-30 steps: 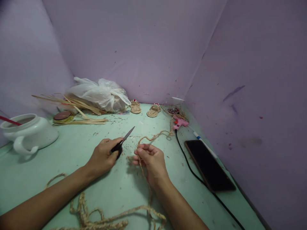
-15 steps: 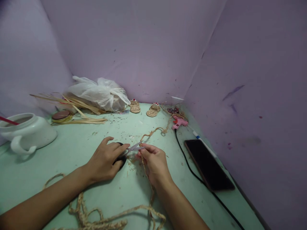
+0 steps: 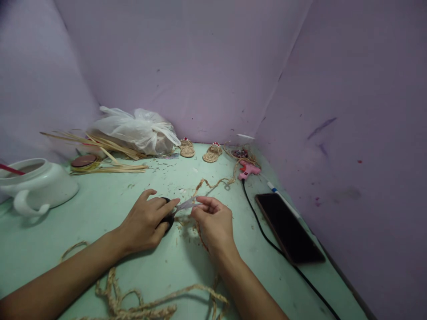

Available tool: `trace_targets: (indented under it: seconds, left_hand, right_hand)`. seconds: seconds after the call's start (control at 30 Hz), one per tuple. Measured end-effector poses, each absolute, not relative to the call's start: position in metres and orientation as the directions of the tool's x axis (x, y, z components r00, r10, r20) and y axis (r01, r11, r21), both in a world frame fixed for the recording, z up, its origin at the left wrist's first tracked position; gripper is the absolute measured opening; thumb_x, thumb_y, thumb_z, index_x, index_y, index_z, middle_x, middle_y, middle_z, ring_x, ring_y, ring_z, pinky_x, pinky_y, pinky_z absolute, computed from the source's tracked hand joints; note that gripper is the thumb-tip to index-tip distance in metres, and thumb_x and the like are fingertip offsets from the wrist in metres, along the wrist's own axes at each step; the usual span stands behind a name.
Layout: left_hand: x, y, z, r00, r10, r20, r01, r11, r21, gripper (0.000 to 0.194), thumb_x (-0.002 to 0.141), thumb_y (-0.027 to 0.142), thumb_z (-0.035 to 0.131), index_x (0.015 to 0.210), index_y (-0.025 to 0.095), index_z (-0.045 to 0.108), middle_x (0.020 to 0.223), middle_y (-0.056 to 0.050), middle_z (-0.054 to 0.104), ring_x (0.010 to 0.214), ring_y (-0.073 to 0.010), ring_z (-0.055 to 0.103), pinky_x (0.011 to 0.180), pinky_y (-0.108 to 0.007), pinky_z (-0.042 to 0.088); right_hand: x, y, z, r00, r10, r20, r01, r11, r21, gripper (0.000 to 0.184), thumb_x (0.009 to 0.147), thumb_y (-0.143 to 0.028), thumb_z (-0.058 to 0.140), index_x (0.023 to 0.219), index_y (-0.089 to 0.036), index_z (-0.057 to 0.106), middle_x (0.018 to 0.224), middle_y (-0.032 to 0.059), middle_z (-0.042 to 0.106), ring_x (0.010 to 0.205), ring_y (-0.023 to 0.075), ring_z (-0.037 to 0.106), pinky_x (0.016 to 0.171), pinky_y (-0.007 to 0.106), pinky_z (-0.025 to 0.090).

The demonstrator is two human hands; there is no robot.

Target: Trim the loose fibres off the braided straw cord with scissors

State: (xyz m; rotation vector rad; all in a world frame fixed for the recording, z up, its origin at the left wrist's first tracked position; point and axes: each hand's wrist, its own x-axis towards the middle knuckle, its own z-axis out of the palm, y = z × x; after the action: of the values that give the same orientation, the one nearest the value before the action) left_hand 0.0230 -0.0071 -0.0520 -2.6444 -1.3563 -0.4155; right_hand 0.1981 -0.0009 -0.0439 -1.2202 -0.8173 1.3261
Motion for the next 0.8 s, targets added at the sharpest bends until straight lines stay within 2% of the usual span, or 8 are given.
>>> trace_targets:
  seconds: [0.2,0.37,0.5,0.8]
  left_hand:
    - [0.0240,-0.0073,-0.0501,0.560,0.766,0.317,0.798,-0.602,0.044,0.052,0.069,0.015,0.045,0.121,0.014,0.044,0.084,-0.009,0.057,0.079,-0.0216,0.052,0.091,-0.050,0.025]
    - [0.0244,-0.0074,-0.0499,0.560,0.765,0.317,0.803,-0.595,0.018,0.056,0.067,0.014,0.046,0.123,0.014,0.041,0.083,-0.009,0.058,0.080,-0.0229,0.052,0.089,-0.050,0.026]
    - [0.0255,-0.0082,-0.0495,0.561,0.784,0.267,0.816,-0.578,-0.016,0.055,0.069,0.012,0.043,0.123,0.011,0.041,0.082,-0.010,0.058,0.077,-0.0225,0.052,0.081,-0.045,0.032]
    - [0.0264,-0.0082,-0.0519,0.565,0.799,0.206,0.814,-0.580,0.014,0.058,0.066,0.005,0.041,0.124,0.010,0.039,0.080,-0.009,0.059,0.073,-0.0204,0.052,0.078,-0.040,0.035]
  right_hand:
    - [0.1947,-0.0027,-0.0454,0.114,0.989,-0.093,-0.184,-0.071,-0.980,0.044,0.051,-0.012,0.068,0.091,-0.016,0.050,0.053,-0.0062,0.058,0.044,0.0096,0.050,0.043,0.020,0.039]
    - [0.1908,-0.0061,-0.0477,0.119,0.991,0.062,-0.035,0.066,-0.997,0.040,0.056,-0.010,0.062,0.092,-0.019,0.049,0.059,-0.0051,0.058,0.052,0.0116,0.054,0.051,0.022,0.042]
    - [0.1906,-0.0088,-0.0499,0.100,0.982,0.163,0.012,0.162,-0.987,0.039,0.061,-0.010,0.059,0.096,-0.021,0.046,0.063,-0.0046,0.058,0.057,0.0123,0.056,0.055,0.024,0.044]
    - [0.1897,-0.0097,-0.0440,0.121,0.987,0.101,-0.080,0.111,-0.991,0.038,0.059,-0.011,0.063,0.092,-0.021,0.045,0.057,-0.0071,0.056,0.054,0.0114,0.054,0.052,0.022,0.042]
